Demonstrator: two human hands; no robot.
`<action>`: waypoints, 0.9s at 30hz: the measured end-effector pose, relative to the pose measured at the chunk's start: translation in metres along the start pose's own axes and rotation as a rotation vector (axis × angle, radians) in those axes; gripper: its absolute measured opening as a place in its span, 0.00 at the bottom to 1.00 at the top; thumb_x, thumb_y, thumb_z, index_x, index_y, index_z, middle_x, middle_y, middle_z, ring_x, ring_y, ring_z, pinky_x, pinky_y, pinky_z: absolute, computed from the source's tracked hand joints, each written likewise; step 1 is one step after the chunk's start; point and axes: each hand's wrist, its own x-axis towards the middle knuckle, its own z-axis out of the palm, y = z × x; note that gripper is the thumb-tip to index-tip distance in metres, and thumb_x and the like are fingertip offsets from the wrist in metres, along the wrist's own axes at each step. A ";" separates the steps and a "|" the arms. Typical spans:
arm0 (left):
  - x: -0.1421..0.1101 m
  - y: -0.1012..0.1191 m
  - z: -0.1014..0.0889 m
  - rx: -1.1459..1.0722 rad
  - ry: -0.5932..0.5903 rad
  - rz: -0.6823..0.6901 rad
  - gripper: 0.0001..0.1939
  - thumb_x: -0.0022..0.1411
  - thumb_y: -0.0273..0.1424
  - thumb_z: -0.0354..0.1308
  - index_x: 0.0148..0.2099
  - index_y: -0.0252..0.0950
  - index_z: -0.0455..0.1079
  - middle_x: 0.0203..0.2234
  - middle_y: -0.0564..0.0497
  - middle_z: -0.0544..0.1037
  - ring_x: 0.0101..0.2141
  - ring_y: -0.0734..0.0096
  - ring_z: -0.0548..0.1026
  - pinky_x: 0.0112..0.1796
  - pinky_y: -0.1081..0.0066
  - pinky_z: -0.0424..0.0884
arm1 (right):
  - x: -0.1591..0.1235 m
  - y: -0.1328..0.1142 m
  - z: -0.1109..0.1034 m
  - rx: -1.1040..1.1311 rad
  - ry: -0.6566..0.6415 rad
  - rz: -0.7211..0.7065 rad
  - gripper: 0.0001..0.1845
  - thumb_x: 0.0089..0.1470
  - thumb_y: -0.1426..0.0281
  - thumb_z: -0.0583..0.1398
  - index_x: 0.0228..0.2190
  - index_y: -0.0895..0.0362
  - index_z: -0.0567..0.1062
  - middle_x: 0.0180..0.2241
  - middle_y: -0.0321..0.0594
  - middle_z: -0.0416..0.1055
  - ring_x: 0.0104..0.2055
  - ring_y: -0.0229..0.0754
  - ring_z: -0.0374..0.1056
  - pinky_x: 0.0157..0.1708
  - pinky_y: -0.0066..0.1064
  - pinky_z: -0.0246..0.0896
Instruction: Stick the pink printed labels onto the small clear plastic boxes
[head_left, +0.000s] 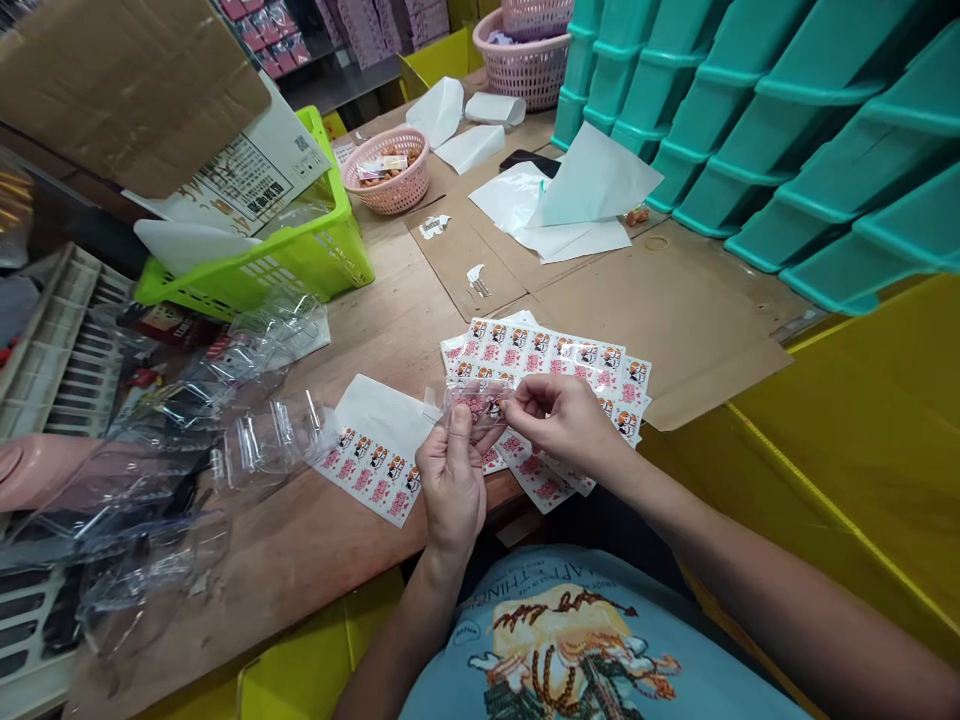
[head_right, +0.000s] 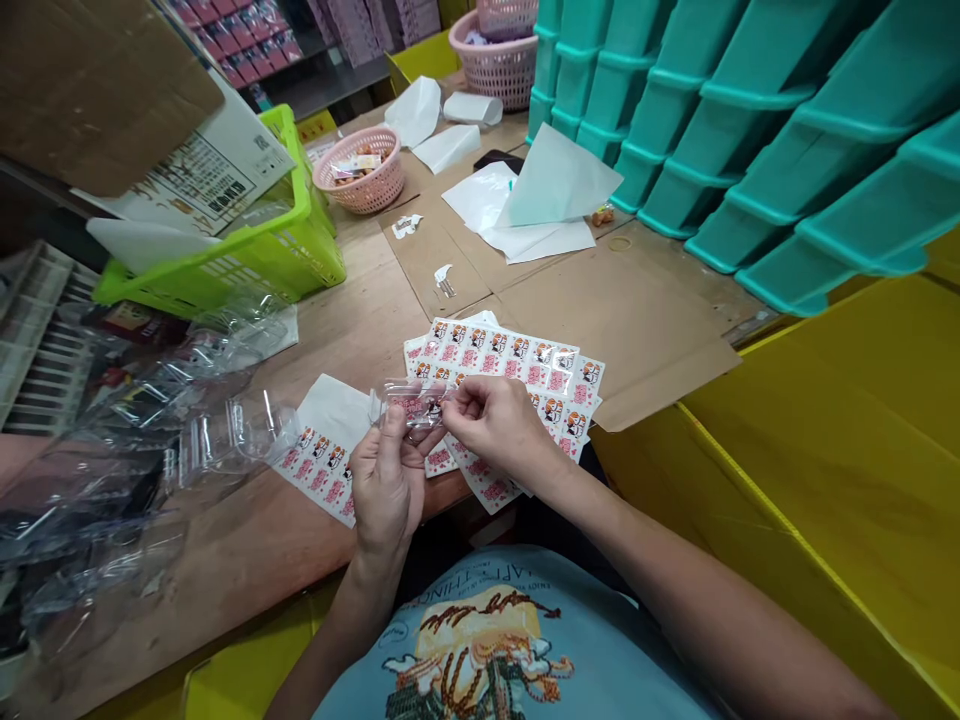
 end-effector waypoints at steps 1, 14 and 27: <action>0.000 0.000 0.000 0.000 0.002 0.001 0.13 0.66 0.34 0.57 0.48 0.34 0.77 0.45 0.42 0.81 0.49 0.58 0.78 0.53 0.56 0.71 | 0.000 0.000 -0.001 -0.004 -0.009 0.005 0.11 0.50 0.71 0.59 0.18 0.58 0.67 0.16 0.32 0.63 0.19 0.31 0.58 0.21 0.25 0.52; -0.004 -0.004 0.001 0.009 -0.013 -0.006 0.15 0.66 0.35 0.57 0.50 0.35 0.76 0.46 0.43 0.81 0.50 0.58 0.77 0.53 0.57 0.72 | 0.001 0.002 -0.008 -0.062 -0.064 0.006 0.13 0.51 0.67 0.58 0.18 0.58 0.67 0.16 0.32 0.63 0.19 0.32 0.58 0.21 0.25 0.51; 0.003 0.004 0.000 -0.055 -0.033 -0.136 0.14 0.65 0.35 0.58 0.48 0.32 0.76 0.44 0.41 0.81 0.51 0.56 0.77 0.53 0.54 0.72 | 0.007 -0.003 -0.018 -0.038 -0.204 0.096 0.15 0.53 0.66 0.58 0.18 0.57 0.66 0.15 0.34 0.64 0.17 0.33 0.60 0.19 0.25 0.49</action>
